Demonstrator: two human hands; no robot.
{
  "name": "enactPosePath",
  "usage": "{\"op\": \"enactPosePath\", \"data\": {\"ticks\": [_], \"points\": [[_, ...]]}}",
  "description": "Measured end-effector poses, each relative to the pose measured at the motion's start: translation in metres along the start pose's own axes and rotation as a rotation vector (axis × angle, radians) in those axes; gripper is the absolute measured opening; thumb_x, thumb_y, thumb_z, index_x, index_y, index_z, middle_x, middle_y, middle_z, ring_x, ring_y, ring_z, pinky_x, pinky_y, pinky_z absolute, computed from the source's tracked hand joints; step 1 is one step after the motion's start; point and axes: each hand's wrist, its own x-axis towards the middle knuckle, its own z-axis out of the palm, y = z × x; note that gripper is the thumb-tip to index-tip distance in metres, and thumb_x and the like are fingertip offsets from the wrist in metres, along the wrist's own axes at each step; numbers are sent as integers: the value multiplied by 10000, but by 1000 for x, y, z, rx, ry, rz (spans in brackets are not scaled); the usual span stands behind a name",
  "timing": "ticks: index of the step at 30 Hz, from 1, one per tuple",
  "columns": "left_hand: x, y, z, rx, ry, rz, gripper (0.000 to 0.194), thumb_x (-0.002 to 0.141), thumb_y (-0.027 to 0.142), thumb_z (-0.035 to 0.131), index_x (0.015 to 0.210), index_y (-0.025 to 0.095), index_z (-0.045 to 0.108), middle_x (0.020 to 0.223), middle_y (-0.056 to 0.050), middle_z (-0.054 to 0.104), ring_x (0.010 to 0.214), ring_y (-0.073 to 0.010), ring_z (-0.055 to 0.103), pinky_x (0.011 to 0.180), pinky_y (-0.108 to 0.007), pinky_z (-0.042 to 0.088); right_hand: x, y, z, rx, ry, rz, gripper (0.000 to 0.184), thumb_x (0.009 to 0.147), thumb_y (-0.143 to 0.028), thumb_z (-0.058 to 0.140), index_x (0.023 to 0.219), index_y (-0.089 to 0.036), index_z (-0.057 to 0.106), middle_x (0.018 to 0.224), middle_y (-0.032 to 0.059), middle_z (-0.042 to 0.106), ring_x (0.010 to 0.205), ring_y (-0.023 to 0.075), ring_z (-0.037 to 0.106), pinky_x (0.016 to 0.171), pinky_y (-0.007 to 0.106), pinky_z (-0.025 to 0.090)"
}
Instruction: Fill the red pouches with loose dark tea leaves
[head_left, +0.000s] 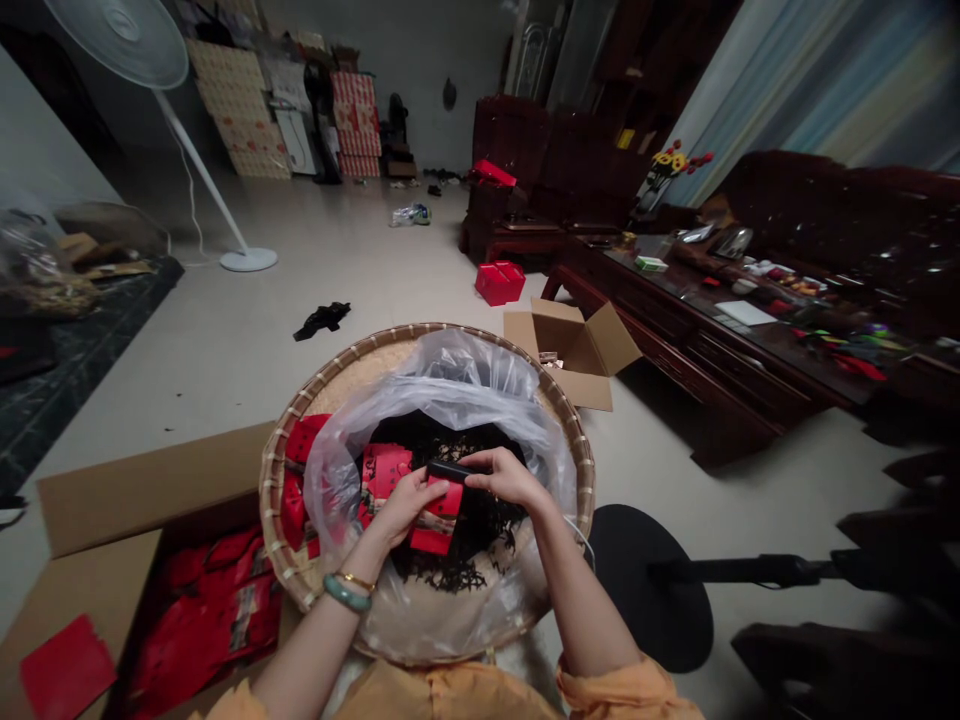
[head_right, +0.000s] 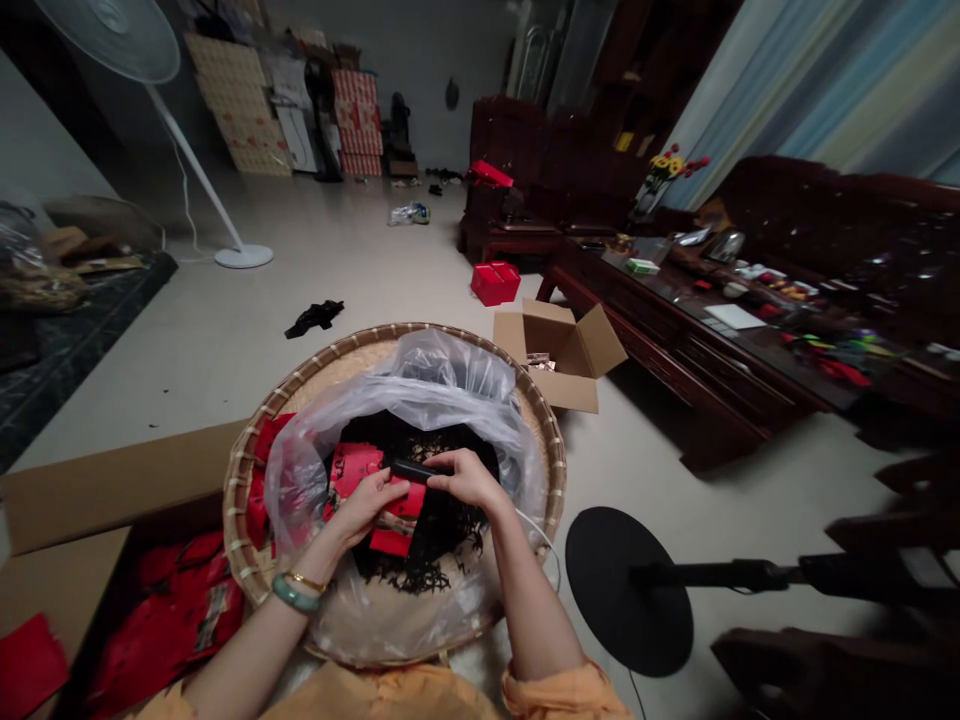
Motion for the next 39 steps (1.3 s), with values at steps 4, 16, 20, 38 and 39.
{"op": "enactPosePath", "data": {"ticks": [4, 16, 20, 38, 39], "points": [[5, 7, 1, -117, 54, 78, 427, 719, 407, 684, 1052, 148, 615, 900, -80, 708, 783, -178, 675, 675, -265, 553, 1, 0, 2, 5, 29, -6, 340, 671, -212, 648, 1006, -192, 698, 1001, 30, 712, 938, 248, 641, 863, 364, 468], [11, 7, -1, -113, 88, 80, 418, 619, 433, 752, 884, 119, 676, 725, -40, 702, 650, -138, 637, 632, -227, 504, 1, -3, 3, -40, -10, 2, 330, 692, -223, 633, 1016, -207, 696, 1002, 16, 712, 949, 241, 637, 857, 349, 467], [12, 7, -3, -103, 86, 83, 422, 619, 436, 750, 888, 118, 678, 724, -43, 700, 645, -143, 634, 622, -229, 490, 2, -1, 4, -37, -5, -6, 333, 696, -222, 630, 1022, -201, 694, 992, 20, 715, 935, 241, 639, 836, 338, 470], [13, -1, 6, -87, 150, 156, 414, 596, 455, 745, 828, 118, 685, 770, -57, 712, 749, -178, 647, 720, -264, 482, 7, -27, 39, -809, 226, 53, 537, 838, -657, 351, 865, -208, 644, 867, 77, 701, 790, 203, 644, 614, 244, 387], [14, -1, 4, -86, 146, 152, 422, 599, 455, 743, 842, 114, 684, 767, -59, 713, 738, -176, 649, 715, -264, 485, 8, -25, 39, -815, 216, 30, 534, 834, -661, 354, 872, -215, 644, 873, 72, 704, 792, 200, 646, 612, 240, 383]]}}
